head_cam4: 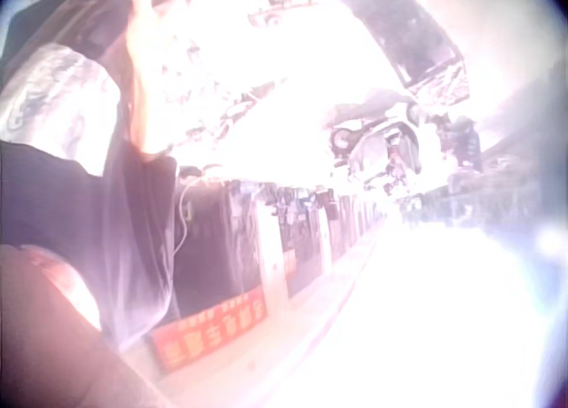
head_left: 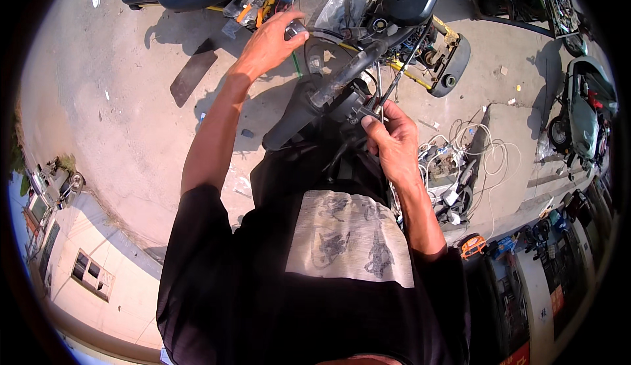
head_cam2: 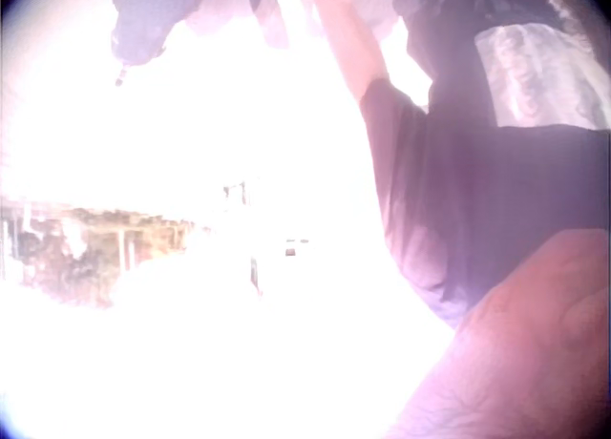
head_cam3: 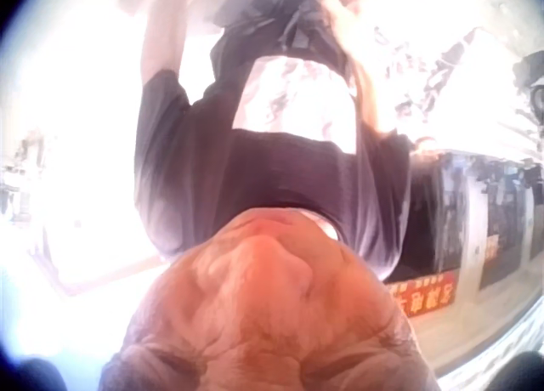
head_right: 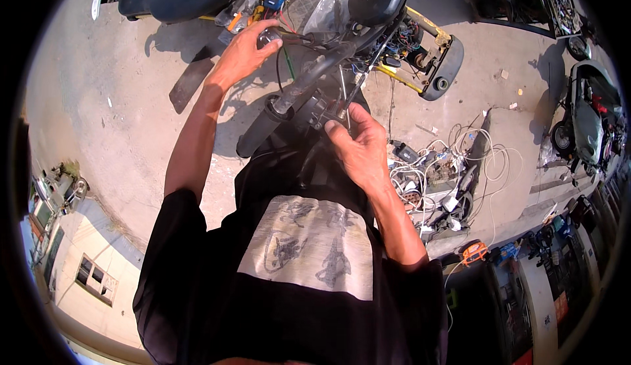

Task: The person uses a T-handle wrench to tighten bolts on the scooter's handlebar assembly and then moves to the front wheel area to adjust components near the brake caliper. The person handles the wrench and scooter parts directly.

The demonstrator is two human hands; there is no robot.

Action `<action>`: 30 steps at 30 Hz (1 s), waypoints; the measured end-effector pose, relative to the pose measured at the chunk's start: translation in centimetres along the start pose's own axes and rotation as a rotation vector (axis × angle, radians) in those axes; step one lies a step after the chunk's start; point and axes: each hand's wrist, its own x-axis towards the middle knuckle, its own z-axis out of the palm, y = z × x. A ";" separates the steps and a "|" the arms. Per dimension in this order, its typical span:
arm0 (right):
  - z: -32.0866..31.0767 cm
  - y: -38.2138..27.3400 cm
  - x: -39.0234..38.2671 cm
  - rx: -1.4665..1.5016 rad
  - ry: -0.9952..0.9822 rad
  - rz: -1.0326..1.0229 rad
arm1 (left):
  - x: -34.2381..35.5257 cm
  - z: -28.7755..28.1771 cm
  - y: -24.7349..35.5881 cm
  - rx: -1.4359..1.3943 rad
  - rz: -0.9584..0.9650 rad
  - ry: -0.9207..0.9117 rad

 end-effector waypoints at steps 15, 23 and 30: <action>-0.4 0.7 0.3 0.029 -0.085 -0.083 | -5.3 -3.8 6.8 -0.674 -0.158 -0.285; -0.6 1.0 1.1 -0.010 -0.110 -0.123 | -6.2 -4.3 7.9 -0.628 -0.167 -0.342; -0.3 -0.3 0.6 0.042 -0.090 -0.122 | -5.7 -4.9 9.6 -0.668 -0.192 -0.409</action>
